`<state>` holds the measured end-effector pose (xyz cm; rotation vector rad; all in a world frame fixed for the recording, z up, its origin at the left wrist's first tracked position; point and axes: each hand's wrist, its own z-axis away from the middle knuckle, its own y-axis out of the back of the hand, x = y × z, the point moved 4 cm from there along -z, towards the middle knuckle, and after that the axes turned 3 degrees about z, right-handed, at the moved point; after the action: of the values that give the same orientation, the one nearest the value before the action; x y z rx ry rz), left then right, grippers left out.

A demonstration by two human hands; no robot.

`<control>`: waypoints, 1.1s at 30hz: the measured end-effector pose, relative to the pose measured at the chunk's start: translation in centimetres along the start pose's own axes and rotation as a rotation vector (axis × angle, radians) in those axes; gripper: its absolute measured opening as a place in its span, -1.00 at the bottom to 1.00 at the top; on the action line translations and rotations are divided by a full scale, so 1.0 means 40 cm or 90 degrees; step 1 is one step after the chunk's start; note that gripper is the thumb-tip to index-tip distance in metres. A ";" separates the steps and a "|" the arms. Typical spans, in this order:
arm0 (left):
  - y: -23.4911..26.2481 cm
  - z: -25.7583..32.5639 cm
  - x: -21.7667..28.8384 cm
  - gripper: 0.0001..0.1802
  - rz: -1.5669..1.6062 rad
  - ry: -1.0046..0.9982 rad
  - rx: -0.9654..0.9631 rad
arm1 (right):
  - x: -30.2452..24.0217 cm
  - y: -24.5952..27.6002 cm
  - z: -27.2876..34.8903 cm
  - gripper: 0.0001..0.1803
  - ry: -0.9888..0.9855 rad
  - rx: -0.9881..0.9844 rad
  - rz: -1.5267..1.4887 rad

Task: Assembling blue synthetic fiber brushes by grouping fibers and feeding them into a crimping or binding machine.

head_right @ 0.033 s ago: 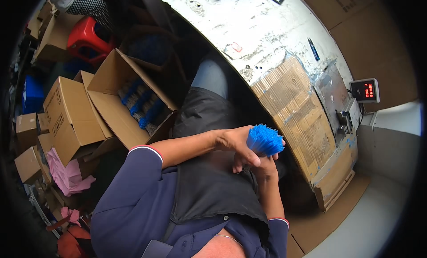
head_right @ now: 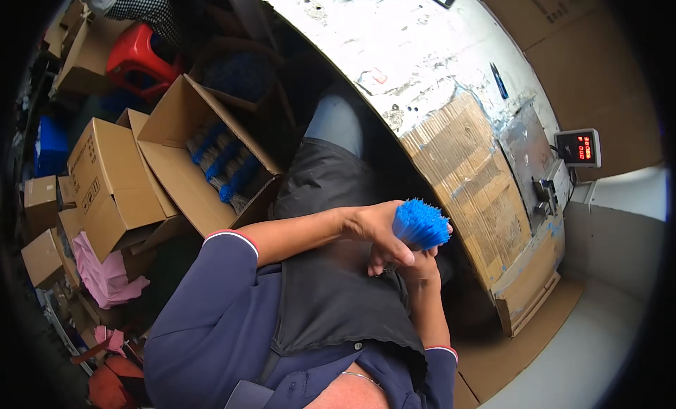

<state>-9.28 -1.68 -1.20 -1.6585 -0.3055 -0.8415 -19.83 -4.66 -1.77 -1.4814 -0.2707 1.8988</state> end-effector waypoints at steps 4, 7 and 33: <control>0.024 0.037 0.019 -0.41 -0.016 0.078 0.082 | 0.010 -0.004 -0.030 -0.65 0.005 -0.030 0.030; 0.030 0.069 0.052 -0.46 0.011 0.086 0.111 | 0.009 -0.008 -0.052 -0.68 -0.041 -0.012 0.049; 0.456 0.879 -0.343 -0.61 -0.748 0.360 0.926 | -0.299 0.039 -0.513 -0.94 0.280 0.282 0.440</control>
<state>4.86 29.33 -25.56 0.2670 -1.1721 -1.3460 -0.54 -18.52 -0.10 -1.7391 0.9112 1.8696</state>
